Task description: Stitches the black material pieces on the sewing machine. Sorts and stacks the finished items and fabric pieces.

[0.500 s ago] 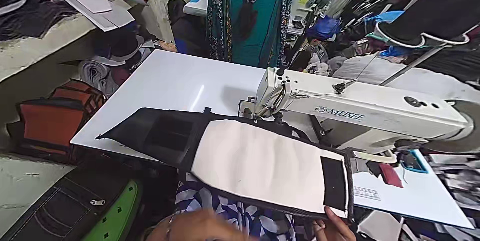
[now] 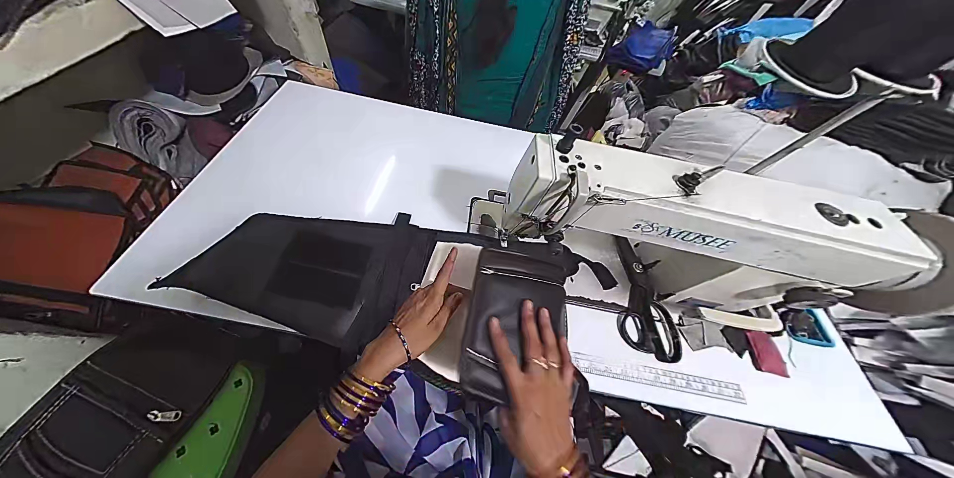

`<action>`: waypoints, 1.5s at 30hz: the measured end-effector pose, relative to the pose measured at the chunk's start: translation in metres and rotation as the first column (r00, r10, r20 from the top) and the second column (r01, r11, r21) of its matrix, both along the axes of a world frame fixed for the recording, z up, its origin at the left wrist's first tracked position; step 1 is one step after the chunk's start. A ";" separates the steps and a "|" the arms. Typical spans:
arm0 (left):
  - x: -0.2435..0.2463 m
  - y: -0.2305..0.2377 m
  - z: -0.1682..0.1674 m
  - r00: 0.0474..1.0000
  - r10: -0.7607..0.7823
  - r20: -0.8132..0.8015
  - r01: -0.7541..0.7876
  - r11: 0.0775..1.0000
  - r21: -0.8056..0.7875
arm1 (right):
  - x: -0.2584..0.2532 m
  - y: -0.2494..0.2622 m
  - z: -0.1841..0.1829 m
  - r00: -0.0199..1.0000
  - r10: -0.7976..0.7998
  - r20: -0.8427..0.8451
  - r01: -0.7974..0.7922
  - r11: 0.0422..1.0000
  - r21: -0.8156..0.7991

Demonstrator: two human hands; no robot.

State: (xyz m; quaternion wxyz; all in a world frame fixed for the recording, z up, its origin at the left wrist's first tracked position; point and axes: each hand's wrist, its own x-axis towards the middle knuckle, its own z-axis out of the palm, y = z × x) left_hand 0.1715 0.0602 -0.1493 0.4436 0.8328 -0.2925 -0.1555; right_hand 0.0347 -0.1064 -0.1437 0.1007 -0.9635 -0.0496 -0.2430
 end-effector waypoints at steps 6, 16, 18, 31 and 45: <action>-0.004 -0.012 0.002 0.973 0.107 0.205 -0.167 0.940 0.299 | 0.027 0.027 -0.009 0.961 -0.068 -0.267 0.074 0.997 0.012; 0.008 -0.003 -0.021 0.928 0.044 0.370 -0.151 0.952 0.266 | 0.022 -0.049 0.002 0.893 -0.181 -0.413 0.421 0.662 0.620; 0.008 0.000 -0.022 0.933 0.050 0.356 -0.147 0.957 0.249 | 0.027 -0.039 0.006 0.937 -0.030 -0.349 0.336 0.357 0.871; 0.015 -0.007 0.018 0.989 -0.079 0.127 0.020 0.912 0.410 | -0.003 -0.137 0.001 0.957 -0.101 -0.271 0.287 0.240 0.927; 0.049 -0.064 -0.014 0.925 -0.284 0.254 0.142 0.876 0.461 | 0.013 -0.166 0.002 0.958 0.009 -0.288 0.275 0.270 0.923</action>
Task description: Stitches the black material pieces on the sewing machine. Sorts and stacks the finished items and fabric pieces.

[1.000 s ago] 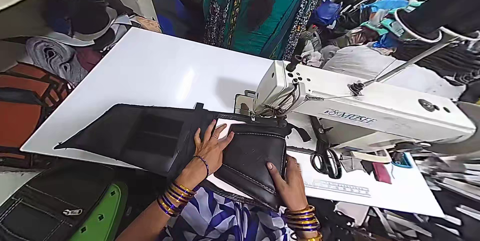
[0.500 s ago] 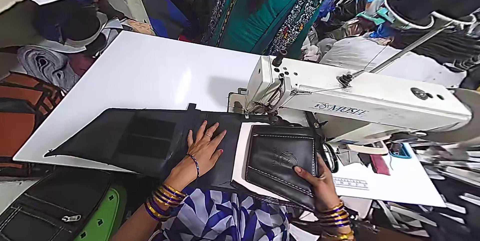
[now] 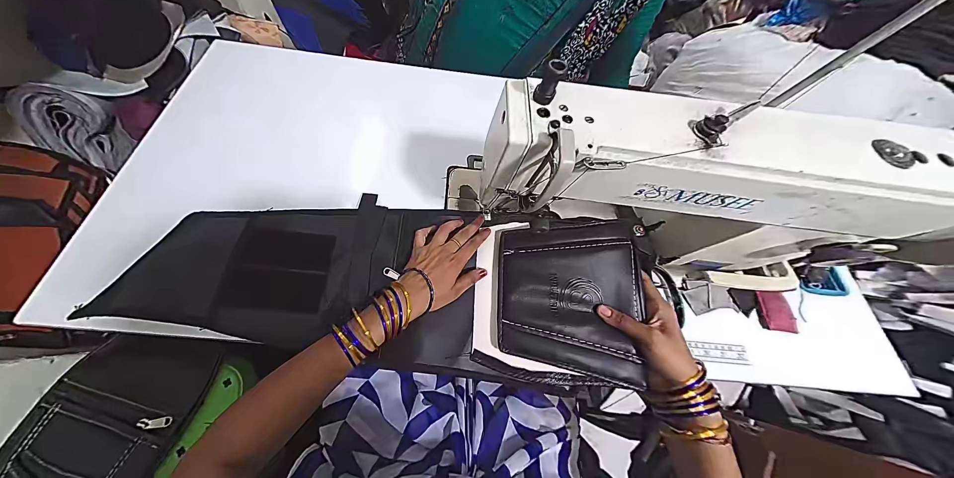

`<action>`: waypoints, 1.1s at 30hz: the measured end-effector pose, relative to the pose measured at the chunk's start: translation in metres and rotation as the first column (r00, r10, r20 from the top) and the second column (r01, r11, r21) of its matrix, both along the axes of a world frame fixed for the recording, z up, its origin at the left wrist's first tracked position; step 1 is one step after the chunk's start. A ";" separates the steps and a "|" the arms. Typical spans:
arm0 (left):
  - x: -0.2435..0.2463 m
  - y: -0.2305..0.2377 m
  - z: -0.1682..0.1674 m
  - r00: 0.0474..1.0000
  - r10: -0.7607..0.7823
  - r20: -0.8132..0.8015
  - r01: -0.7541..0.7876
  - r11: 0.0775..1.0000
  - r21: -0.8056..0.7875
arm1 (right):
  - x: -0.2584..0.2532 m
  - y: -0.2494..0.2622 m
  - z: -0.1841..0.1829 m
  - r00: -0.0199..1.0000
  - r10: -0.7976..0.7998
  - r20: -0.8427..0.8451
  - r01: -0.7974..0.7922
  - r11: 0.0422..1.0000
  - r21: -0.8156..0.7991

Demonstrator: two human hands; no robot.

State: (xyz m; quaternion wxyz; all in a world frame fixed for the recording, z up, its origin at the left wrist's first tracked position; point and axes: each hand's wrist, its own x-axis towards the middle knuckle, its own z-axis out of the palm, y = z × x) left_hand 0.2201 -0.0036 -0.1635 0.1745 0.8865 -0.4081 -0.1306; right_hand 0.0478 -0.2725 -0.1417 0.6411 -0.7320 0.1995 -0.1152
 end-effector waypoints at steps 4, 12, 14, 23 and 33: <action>0.001 -0.001 0.001 1.000 0.007 -0.006 -0.007 0.999 0.043 | 0.001 0.002 -0.001 1.000 -0.005 -0.003 0.005 1.000 -0.001; 0.008 -0.005 0.004 1.000 0.008 -0.004 -0.007 0.998 0.062 | 0.005 0.003 0.002 0.998 -0.012 -0.060 0.009 0.999 -0.053; -0.002 -0.006 0.014 0.994 0.014 -0.109 -0.005 0.997 0.082 | 0.006 0.002 0.004 0.996 -0.001 -0.085 -0.006 0.997 -0.081; -0.075 -0.012 0.003 0.990 0.057 -0.132 -0.053 0.998 0.036 | -0.005 -0.063 0.019 0.929 -0.370 -0.013 0.093 0.267 -0.959; -0.093 0.000 0.001 0.998 0.031 -0.053 -0.030 0.999 0.027 | 0.000 -0.059 0.026 0.928 -0.367 -0.071 0.027 0.253 -0.967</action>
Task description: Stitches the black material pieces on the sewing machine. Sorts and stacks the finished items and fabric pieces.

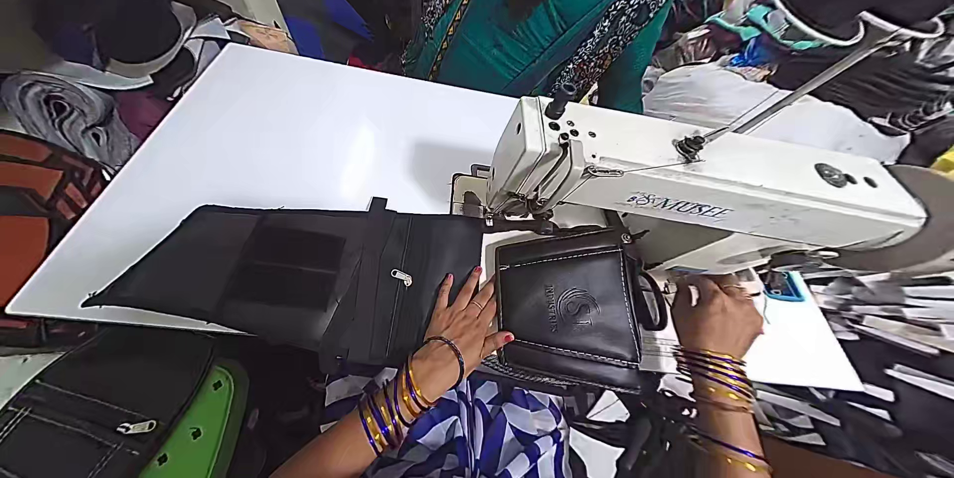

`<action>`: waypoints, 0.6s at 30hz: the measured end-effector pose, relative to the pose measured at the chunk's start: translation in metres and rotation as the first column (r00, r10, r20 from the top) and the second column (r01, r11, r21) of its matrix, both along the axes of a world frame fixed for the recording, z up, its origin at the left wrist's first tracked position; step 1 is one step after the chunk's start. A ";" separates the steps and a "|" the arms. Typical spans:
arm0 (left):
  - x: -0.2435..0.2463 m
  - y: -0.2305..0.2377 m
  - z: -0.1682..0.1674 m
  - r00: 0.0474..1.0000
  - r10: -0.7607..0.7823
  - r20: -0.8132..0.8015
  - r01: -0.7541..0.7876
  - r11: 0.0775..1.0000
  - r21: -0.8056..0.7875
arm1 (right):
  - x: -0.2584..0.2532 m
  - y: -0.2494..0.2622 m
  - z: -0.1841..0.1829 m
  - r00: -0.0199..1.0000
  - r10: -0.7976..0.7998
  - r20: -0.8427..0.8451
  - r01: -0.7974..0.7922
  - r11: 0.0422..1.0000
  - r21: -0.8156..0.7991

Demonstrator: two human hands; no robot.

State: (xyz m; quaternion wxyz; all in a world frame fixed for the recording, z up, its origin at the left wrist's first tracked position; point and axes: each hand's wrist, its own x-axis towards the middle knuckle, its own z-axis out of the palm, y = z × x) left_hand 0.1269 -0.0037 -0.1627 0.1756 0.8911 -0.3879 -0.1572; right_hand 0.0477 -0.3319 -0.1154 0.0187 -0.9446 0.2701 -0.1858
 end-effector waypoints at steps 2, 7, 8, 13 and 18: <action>0.003 -0.002 0.002 1.000 0.006 -0.026 -0.006 1.000 0.006 | -0.009 0.022 0.019 0.966 0.237 0.106 -0.241 0.970 0.024; 0.015 -0.001 0.022 0.983 -0.032 -0.179 0.037 0.999 0.025 | -0.030 0.157 -0.003 0.586 0.794 0.161 -0.809 0.564 0.163; 0.018 0.008 0.029 0.977 -0.093 -0.192 0.093 0.996 -0.010 | -0.032 0.173 -0.019 0.577 0.810 0.107 -0.815 0.563 0.134; 0.018 0.058 0.003 0.919 -0.387 0.070 0.394 0.900 -0.188 | -0.038 0.178 -0.060 0.673 0.737 0.073 -0.740 0.670 0.060; 0.035 0.061 -0.018 0.894 -0.318 0.314 0.416 0.849 -0.326 | -0.019 0.167 -0.066 0.667 0.737 0.112 -0.742 0.671 0.002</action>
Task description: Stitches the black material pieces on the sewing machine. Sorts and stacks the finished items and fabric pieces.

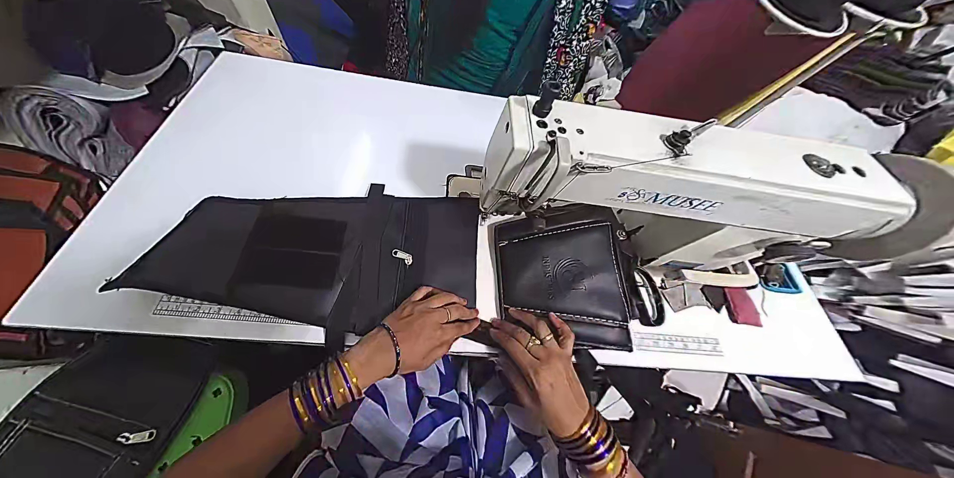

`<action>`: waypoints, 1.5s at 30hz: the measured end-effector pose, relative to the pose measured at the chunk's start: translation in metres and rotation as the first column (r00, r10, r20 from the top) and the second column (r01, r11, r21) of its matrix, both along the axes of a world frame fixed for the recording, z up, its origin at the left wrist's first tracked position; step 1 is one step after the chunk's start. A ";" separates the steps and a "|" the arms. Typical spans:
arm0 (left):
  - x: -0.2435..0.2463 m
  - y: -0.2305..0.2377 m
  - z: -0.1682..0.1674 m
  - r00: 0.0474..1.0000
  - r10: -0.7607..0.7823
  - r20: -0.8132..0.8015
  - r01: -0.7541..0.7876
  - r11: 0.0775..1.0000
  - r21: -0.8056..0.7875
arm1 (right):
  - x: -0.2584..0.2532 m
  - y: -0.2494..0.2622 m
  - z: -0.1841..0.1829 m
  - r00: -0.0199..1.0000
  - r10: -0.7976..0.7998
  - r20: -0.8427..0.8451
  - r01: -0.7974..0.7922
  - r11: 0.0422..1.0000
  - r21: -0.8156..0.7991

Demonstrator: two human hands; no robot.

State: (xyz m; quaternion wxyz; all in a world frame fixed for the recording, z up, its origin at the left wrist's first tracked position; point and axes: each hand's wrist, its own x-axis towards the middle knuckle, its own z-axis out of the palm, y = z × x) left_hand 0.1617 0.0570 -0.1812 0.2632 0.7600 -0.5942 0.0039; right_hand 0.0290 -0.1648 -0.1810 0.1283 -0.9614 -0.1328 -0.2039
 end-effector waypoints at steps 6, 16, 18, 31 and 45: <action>0.024 -0.012 -0.001 1.000 0.014 0.017 -0.014 1.000 0.009 | 0.036 -0.009 -0.002 0.999 0.012 0.046 -0.010 0.999 -0.033; 0.066 -0.028 0.010 0.993 0.038 -0.110 -0.024 0.993 0.119 | 0.081 -0.012 0.000 0.999 -0.026 0.048 0.028 0.999 -0.035; 0.076 -0.030 0.011 0.990 0.043 -0.137 -0.025 0.991 0.131 | 0.090 -0.014 0.000 0.998 -0.029 0.057 0.031 0.999 -0.031; 0.102 -0.045 0.000 0.995 0.099 -0.003 -0.099 0.995 0.002 | 0.112 -0.021 0.003 0.999 -0.025 0.032 0.023 0.996 0.083; 0.108 -0.048 -0.009 0.991 0.116 0.068 -0.110 0.991 -0.079 | -0.004 -0.195 0.041 0.355 -0.885 -0.300 0.933 0.356 0.056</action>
